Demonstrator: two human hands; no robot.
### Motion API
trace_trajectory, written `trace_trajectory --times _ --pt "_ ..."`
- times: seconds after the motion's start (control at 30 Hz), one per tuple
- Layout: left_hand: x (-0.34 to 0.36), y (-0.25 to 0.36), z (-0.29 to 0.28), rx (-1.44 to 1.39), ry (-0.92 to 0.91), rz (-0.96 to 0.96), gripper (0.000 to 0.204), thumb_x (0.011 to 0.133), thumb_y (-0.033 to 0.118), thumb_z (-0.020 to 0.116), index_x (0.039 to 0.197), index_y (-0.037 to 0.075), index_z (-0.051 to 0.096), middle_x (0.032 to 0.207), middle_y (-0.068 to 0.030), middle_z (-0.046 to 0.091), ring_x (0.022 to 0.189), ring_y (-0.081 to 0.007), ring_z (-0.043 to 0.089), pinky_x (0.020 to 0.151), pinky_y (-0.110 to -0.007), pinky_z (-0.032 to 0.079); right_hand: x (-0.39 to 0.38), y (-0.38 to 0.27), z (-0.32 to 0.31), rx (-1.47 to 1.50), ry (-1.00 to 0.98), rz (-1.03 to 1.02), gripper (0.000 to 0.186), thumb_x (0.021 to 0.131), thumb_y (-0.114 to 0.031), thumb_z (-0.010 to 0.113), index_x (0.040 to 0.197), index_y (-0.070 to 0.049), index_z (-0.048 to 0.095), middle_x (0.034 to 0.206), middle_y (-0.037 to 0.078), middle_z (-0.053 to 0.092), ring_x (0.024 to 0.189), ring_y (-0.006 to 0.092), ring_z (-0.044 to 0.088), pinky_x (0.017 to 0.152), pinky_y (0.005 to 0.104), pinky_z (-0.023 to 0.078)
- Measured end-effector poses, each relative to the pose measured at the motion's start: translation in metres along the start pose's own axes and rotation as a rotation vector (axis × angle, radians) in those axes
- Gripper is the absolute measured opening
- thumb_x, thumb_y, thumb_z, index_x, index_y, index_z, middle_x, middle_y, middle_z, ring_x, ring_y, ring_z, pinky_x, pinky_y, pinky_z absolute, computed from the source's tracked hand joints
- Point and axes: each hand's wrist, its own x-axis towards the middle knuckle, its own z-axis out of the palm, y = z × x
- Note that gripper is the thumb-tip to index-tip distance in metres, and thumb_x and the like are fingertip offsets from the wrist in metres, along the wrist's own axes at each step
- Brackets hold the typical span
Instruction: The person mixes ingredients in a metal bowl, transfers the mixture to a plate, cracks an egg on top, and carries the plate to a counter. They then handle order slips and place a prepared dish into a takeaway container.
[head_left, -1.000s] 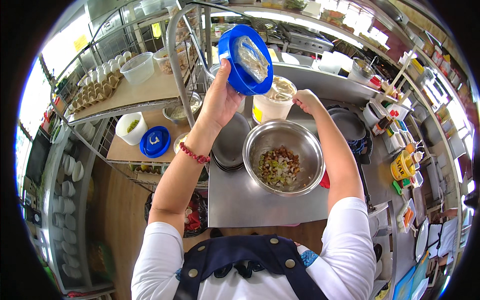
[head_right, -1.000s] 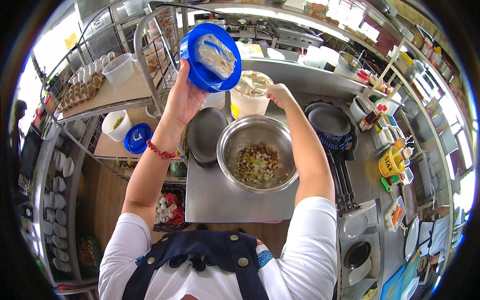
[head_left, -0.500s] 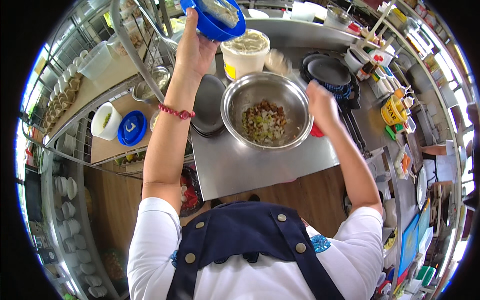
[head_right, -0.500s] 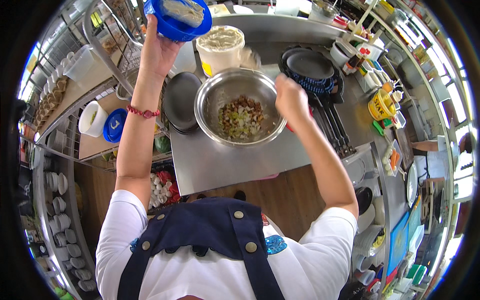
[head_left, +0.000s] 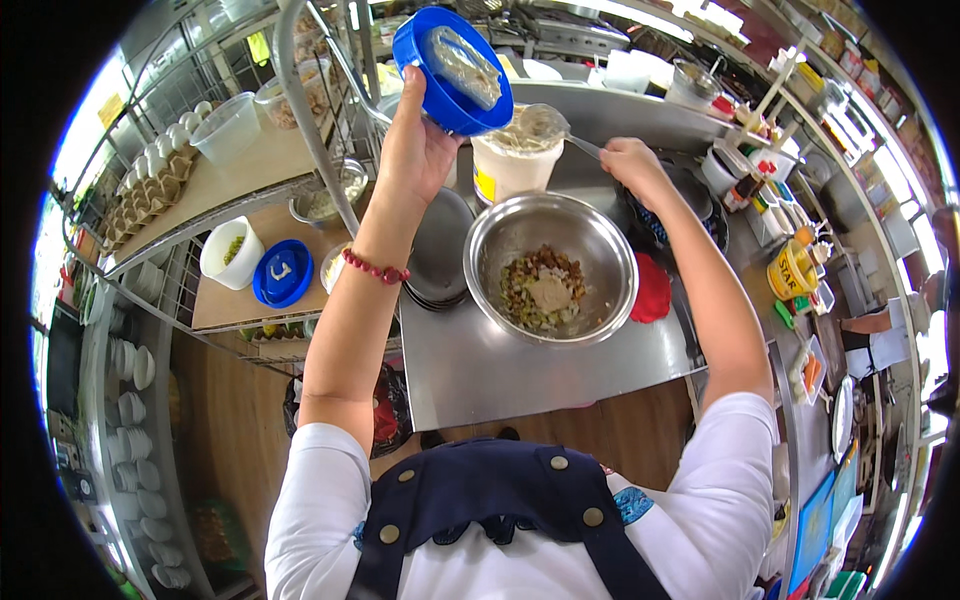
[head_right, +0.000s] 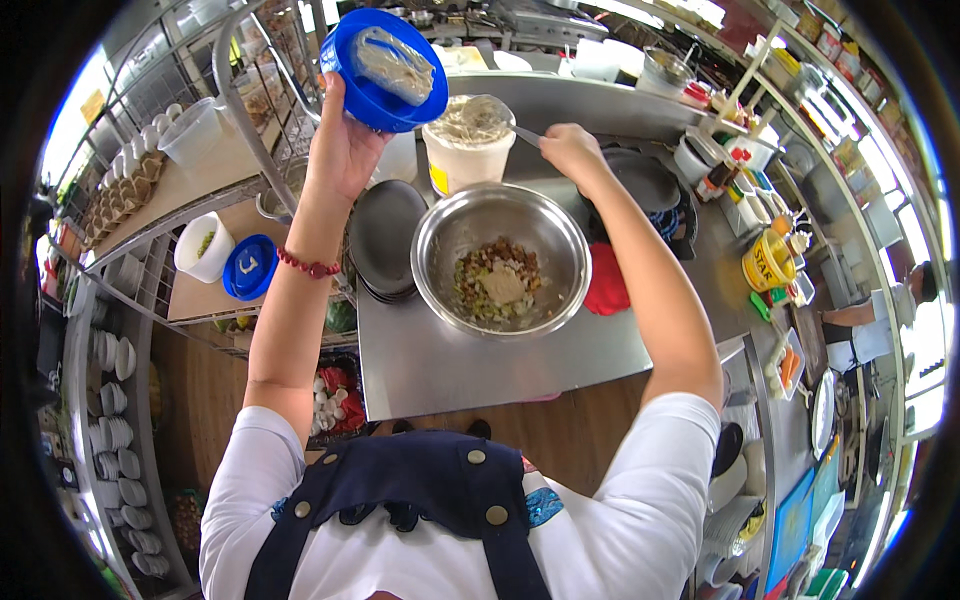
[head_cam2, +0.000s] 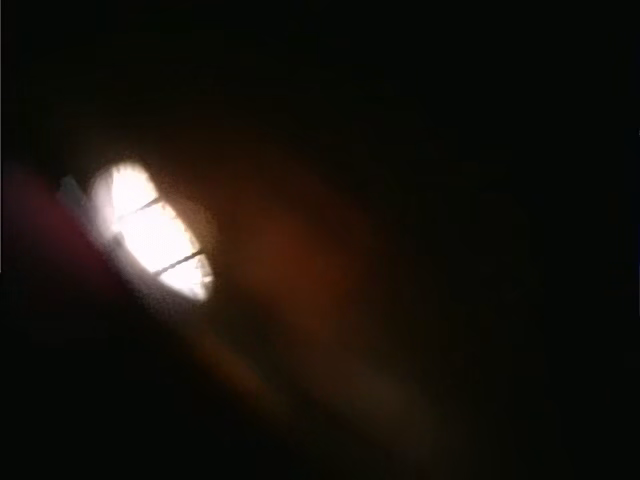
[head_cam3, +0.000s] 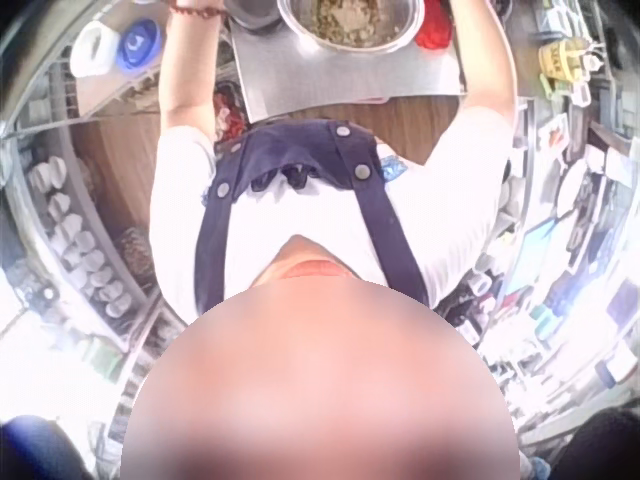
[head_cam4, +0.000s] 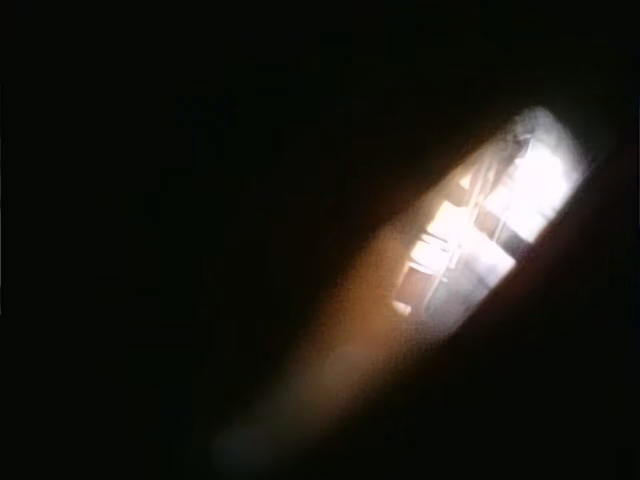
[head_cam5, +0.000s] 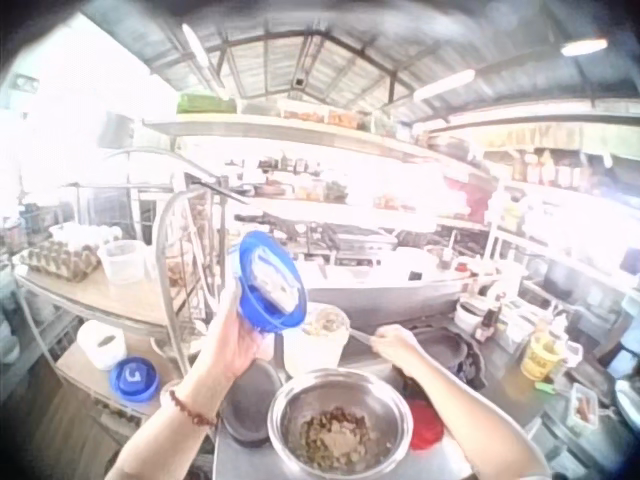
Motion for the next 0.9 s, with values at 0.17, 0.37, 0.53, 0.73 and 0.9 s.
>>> trace_trajectory --times 0.17,0.37,0.53,0.73,0.9 --pt "-0.011 0.015 0.0 0.02 -0.028 0.018 0.058 0.091 0.044 0.044 0.132 0.006 0.029 0.131 -0.0116 0.041 0.12 -0.0261 0.043 0.098 -0.044 0.038 0.05 -0.023 0.04 -0.619 0.006 -0.255 0.026 0.072 -0.014 0.049 0.088 -0.002 0.066 0.088 0.021 0.064 0.086 0.0329 0.063 0.077 0.0402 0.05" --pt "-0.016 0.022 -0.008 0.078 0.005 0.029 0.06 0.088 0.046 0.048 0.131 0.007 0.033 0.13 -0.0104 0.043 0.118 -0.0242 0.044 0.099 -0.043 0.037 0.06 -0.003 0.038 0.057 -0.188 0.142 0.019 0.078 -0.017 0.052 0.071 -0.002 0.061 0.063 0.008 0.06 0.048 0.0154 0.054 0.043 0.0279 0.042" --pt "-0.002 0.018 -0.001 0.064 0.013 0.047 0.059 0.087 0.045 0.052 0.128 0.007 0.037 0.127 -0.0085 0.046 0.116 -0.023 0.047 0.098 -0.042 0.039 0.053 0.01 0.023 0.849 -0.588 0.479 0.019 0.084 -0.019 0.052 0.071 -0.005 0.049 0.048 -0.005 0.036 0.034 0.003 0.023 0.031 0.0211 0.018" --pt "0.034 -0.011 -0.005 0.139 -0.074 0.19 0.047 0.089 0.034 0.054 0.122 0.002 0.044 0.115 -0.0068 0.054 0.105 -0.0158 0.053 0.09 -0.032 0.043 -0.034 0.039 -0.024 0.598 -0.221 0.194 0.017 0.083 -0.017 0.054 0.073 -0.004 0.052 0.052 -0.001 0.044 0.039 0.0071 0.034 0.036 0.0243 0.025" --pt "0.074 -0.061 -0.017 0.952 -0.014 0.164 0.062 0.075 0.051 0.065 0.112 0.001 0.055 0.095 -0.0108 0.063 0.088 -0.0191 0.06 0.075 -0.028 0.044 -0.141 0.059 0.045 -0.38 -0.099 -0.118 0.011 0.075 -0.006 0.051 0.086 -0.009 0.053 0.078 0.012 0.06 0.074 0.0332 0.061 0.064 0.0425 0.049"
